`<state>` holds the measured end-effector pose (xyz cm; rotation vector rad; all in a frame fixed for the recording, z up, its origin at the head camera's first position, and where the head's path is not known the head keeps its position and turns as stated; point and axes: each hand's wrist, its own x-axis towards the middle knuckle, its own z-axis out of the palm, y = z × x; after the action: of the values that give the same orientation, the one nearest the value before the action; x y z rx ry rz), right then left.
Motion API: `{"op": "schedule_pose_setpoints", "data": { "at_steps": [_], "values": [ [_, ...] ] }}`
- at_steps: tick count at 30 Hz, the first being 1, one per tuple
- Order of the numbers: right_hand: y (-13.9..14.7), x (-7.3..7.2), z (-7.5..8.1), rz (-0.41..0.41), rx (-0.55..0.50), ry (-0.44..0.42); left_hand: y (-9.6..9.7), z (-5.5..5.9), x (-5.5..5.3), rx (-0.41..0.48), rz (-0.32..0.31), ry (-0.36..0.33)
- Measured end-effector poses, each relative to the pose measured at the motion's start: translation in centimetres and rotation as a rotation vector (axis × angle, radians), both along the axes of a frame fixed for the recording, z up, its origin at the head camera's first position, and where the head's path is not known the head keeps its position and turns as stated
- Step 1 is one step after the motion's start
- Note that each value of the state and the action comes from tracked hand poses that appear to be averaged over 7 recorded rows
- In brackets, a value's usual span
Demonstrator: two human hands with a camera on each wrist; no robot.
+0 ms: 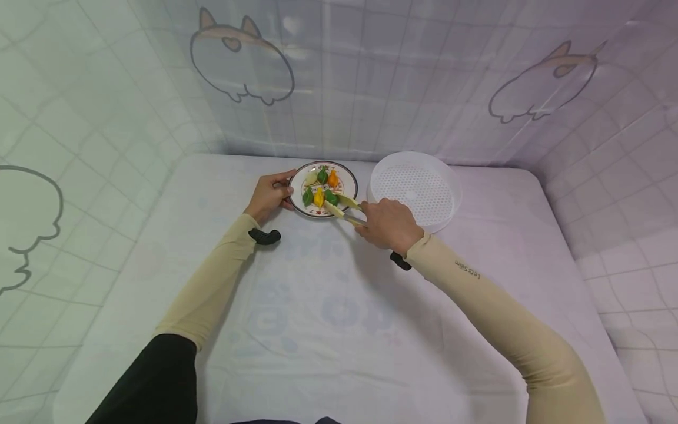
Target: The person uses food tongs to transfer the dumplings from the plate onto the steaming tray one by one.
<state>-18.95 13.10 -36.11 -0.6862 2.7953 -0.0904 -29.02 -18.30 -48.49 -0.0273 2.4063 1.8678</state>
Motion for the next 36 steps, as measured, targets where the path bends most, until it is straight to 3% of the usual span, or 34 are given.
{"op": "schedule_pose_setpoints", "data": {
  "at_steps": [13,23,36],
  "values": [
    [0.7,-0.2,0.5,-0.007,-0.018,-0.01,-0.2,-0.1,-0.1,-0.013,0.01,-0.01],
    [2.3,-0.7,2.7,-0.059,-0.015,-0.028,-0.4,-0.3,0.1,-0.013,0.012,-0.016],
    [7.1,-0.9,6.0,-0.125,-0.043,-0.039,-0.5,-0.2,0.2,0.012,0.011,-0.016]
  ]
}}
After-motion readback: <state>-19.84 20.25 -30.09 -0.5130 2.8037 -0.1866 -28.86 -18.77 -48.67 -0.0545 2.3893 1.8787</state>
